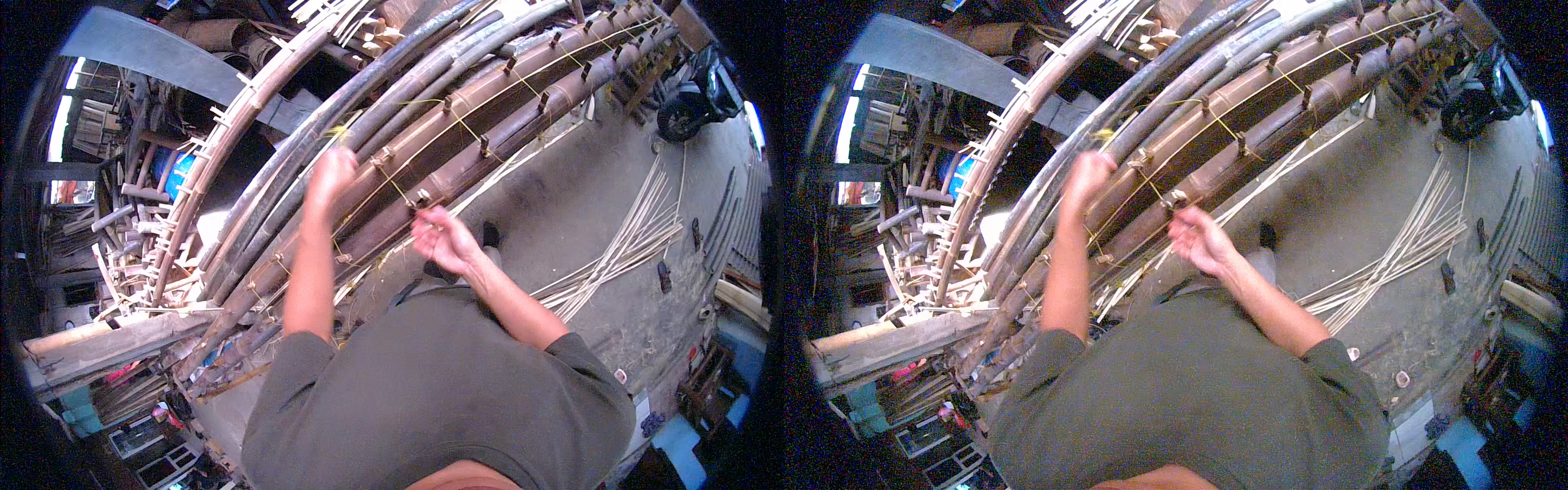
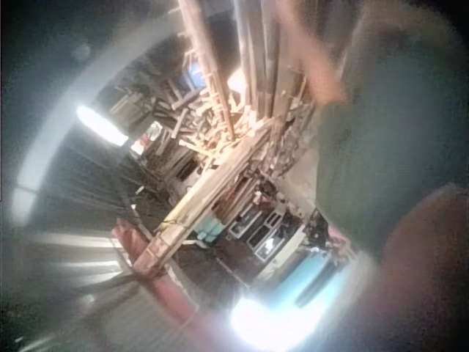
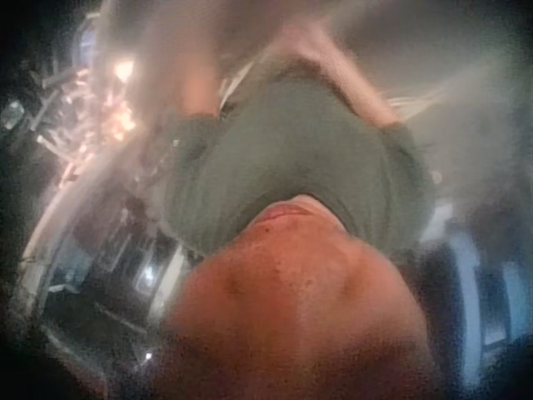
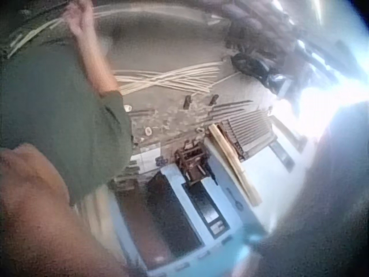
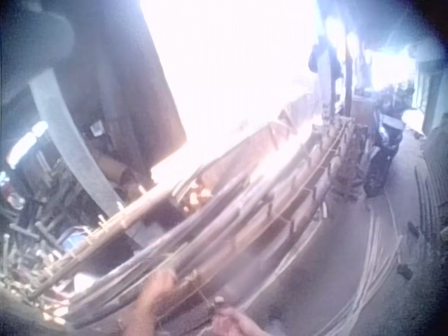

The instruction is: The person repeatedly picks up thin bamboo sticks from the floor and secures them to a horizontal rack of larger bamboo poles using yellow string. The person ties the string around the sticks and poles multiple times throughout the clip.

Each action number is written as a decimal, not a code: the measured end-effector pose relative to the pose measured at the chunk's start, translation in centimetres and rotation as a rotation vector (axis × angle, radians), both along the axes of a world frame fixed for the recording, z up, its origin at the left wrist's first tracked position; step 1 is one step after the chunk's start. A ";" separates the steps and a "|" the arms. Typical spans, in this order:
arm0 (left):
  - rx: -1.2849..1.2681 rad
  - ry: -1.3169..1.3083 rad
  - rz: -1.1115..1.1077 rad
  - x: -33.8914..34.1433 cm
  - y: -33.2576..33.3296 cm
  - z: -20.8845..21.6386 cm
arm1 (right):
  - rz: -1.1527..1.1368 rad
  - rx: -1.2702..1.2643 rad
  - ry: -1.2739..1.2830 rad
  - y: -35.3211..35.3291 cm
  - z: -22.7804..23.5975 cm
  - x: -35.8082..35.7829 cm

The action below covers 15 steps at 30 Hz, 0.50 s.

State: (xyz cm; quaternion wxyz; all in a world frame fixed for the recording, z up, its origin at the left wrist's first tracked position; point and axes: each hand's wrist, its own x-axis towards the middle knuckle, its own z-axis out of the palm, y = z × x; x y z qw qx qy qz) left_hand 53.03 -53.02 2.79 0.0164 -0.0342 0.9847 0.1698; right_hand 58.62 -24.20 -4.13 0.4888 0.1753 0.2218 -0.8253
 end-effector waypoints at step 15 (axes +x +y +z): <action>0.346 0.057 0.462 5.2 8.4 -5.5 | 0.821 0.681 1.830 -15.0 9.5 -14.9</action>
